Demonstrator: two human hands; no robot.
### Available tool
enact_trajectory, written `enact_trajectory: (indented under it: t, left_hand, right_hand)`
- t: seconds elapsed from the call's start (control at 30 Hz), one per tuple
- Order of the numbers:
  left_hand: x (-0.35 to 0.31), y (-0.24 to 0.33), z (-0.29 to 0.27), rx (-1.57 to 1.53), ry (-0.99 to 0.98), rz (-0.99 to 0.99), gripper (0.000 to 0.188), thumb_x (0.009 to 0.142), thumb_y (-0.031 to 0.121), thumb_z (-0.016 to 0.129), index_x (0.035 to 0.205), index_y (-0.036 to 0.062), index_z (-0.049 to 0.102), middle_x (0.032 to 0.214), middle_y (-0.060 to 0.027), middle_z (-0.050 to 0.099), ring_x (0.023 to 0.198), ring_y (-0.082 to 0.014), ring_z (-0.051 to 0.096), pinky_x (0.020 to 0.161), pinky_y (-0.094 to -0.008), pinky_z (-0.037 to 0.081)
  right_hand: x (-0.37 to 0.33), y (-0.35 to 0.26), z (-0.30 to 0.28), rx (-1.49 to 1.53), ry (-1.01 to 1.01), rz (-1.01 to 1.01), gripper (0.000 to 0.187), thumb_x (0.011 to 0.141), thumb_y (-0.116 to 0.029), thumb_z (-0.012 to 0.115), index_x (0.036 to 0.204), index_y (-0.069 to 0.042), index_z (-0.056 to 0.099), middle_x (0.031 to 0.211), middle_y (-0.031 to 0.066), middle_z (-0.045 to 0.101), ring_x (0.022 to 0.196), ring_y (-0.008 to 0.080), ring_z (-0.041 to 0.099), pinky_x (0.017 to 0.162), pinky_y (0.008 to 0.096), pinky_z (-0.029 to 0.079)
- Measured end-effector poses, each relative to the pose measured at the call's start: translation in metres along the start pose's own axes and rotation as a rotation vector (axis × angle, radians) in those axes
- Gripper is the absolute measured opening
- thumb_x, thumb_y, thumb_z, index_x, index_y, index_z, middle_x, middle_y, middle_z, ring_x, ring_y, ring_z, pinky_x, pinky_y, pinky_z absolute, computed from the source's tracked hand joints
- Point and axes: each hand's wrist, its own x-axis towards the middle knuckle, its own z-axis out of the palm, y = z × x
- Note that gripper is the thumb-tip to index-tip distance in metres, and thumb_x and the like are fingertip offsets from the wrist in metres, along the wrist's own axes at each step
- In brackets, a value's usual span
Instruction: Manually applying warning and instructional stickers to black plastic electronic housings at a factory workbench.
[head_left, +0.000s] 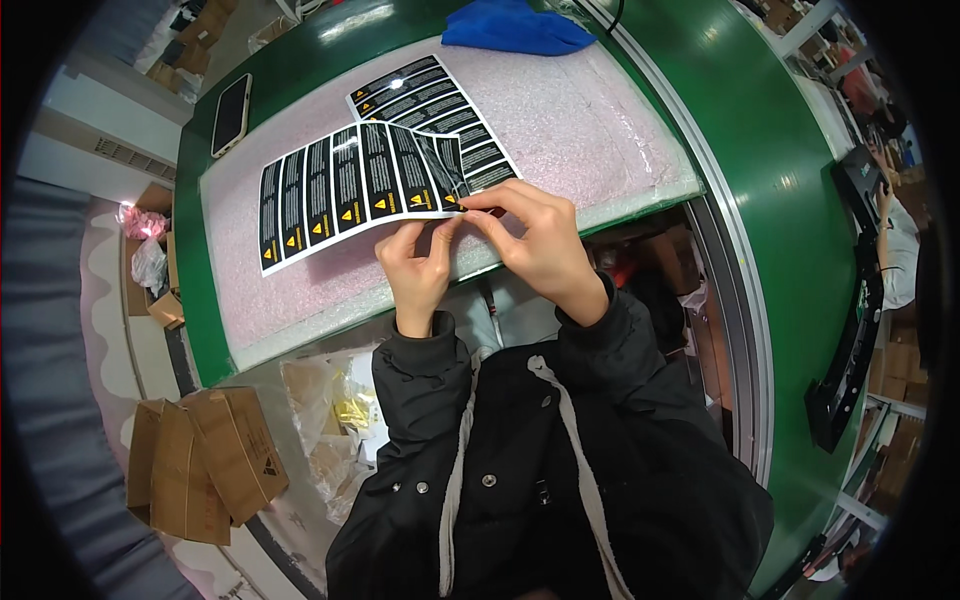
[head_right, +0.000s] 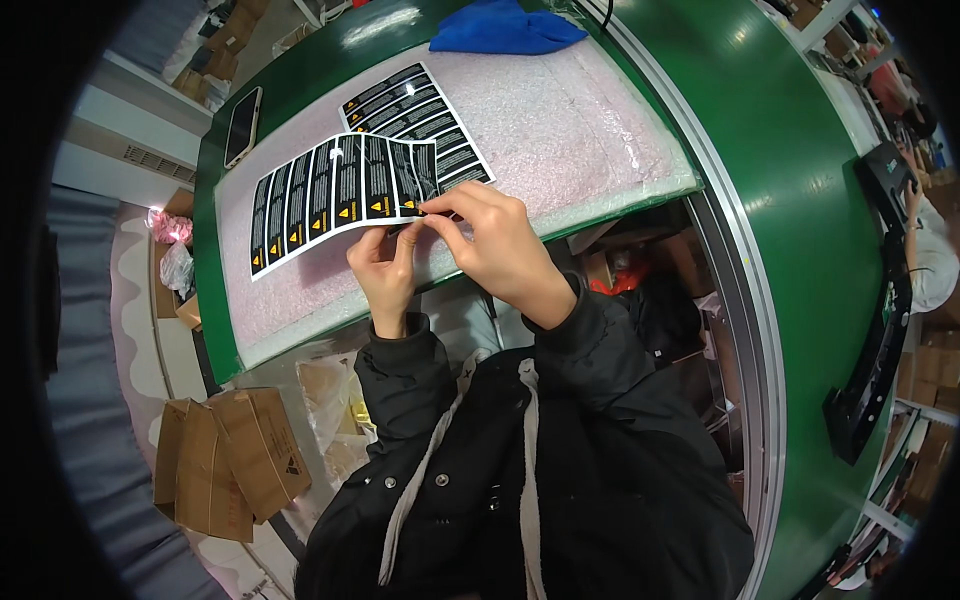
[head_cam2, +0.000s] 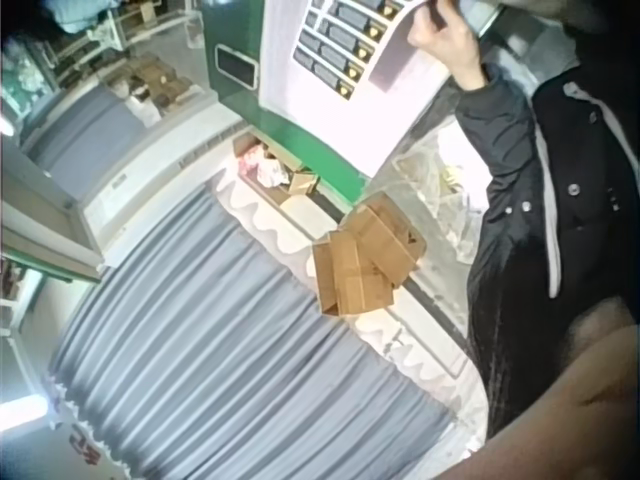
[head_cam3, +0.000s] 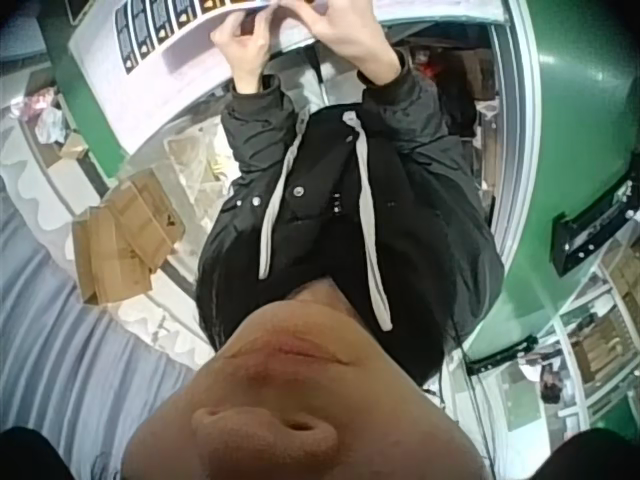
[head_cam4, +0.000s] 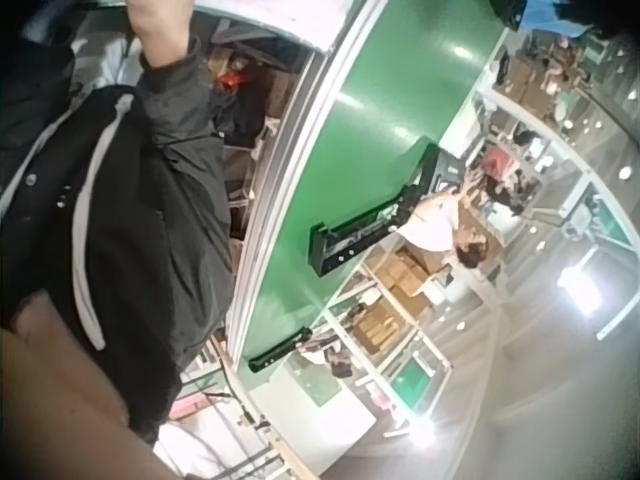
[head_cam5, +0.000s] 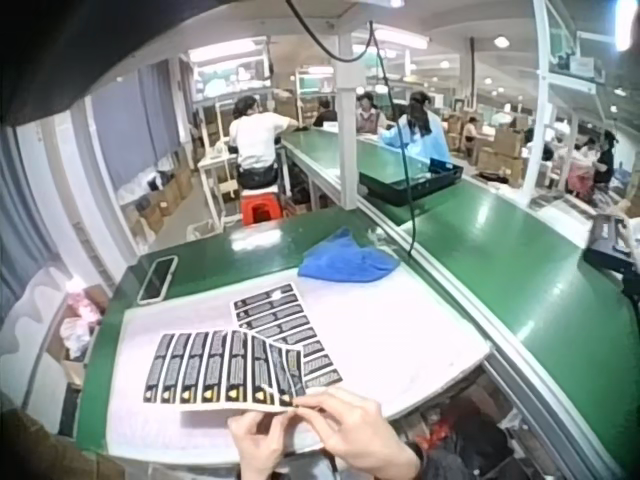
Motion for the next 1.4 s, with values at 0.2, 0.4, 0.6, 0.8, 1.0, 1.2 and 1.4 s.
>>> enact_trajectory:
  t: [0.2,0.4,0.6,0.8,1.0,1.2,1.4]
  left_hand:
    - [0.001,0.000,0.002,0.050,0.006,0.048,0.009,0.077,0.002,0.065,0.085,-0.0025,0.066,0.072,-0.0117,0.066,0.062,-0.0144,0.062,0.058,-0.0242,0.045]
    - [0.000,0.004,0.006,0.062,-0.006,0.020,0.009,0.078,0.002,0.064,0.086,-0.0026,0.065,0.074,-0.0119,0.066,0.063,-0.0147,0.062,0.059,-0.0247,0.046]
    - [0.003,0.008,0.008,0.068,-0.001,0.066,0.009,0.079,0.004,0.063,0.084,-0.0034,0.064,0.069,-0.0108,0.064,0.059,-0.0157,0.060,0.057,-0.0256,0.045]
    - [0.006,0.012,0.004,0.080,-0.076,0.070,0.011,0.080,0.007,0.062,0.081,-0.0036,0.059,0.065,-0.0102,0.059,0.059,-0.0188,0.056,0.057,-0.0276,0.042]
    - [0.007,0.010,0.005,0.030,-0.043,0.078,0.012,0.080,0.008,0.062,0.082,-0.0036,0.059,0.068,-0.0117,0.059,0.061,-0.0193,0.055,0.059,-0.0280,0.042]
    - [0.006,0.008,0.001,-0.022,-0.090,-0.008,0.013,0.081,0.009,0.062,0.082,-0.0038,0.059,0.067,-0.0114,0.058,0.061,-0.0187,0.055,0.058,-0.0274,0.041]
    - [0.008,0.009,0.004,0.000,-0.069,0.026,0.014,0.081,0.010,0.063,0.083,-0.0035,0.059,0.066,-0.0109,0.058,0.060,-0.0171,0.055,0.057,-0.0273,0.041]
  right_hand:
    - [-0.002,0.006,0.001,-0.092,0.018,-0.177,0.013,0.077,0.002,0.061,0.090,0.002,0.061,0.083,0.0127,0.062,0.074,0.0261,0.060,0.066,0.0313,0.048]
    - [-0.005,0.013,0.005,-0.251,0.044,-0.333,0.014,0.078,0.005,0.058,0.091,0.004,0.056,0.085,0.0123,0.058,0.075,0.0276,0.056,0.065,0.0328,0.047]
    - [-0.004,0.021,0.014,-0.266,0.138,-0.361,0.012,0.078,0.006,0.057,0.090,0.004,0.054,0.083,0.0126,0.055,0.072,0.0272,0.054,0.063,0.0333,0.046]
    - [0.004,0.021,0.014,-0.211,0.160,-0.279,0.012,0.080,0.004,0.057,0.092,0.003,0.053,0.082,0.0130,0.052,0.072,0.0264,0.054,0.064,0.0324,0.045]
    - [0.008,0.014,0.002,0.070,0.013,-0.078,0.014,0.082,0.000,0.058,0.095,0.003,0.054,0.084,0.0123,0.052,0.073,0.0230,0.054,0.064,0.0303,0.045]
    - [0.003,0.017,0.005,0.069,0.011,-0.112,0.017,0.082,-0.002,0.059,0.099,0.002,0.054,0.085,0.0105,0.053,0.073,0.0192,0.054,0.065,0.0274,0.044]
    - [0.008,0.024,-0.002,0.108,0.115,-0.058,0.017,0.081,-0.002,0.061,0.097,0.000,0.056,0.084,0.0088,0.054,0.073,0.0174,0.054,0.064,0.0256,0.043]
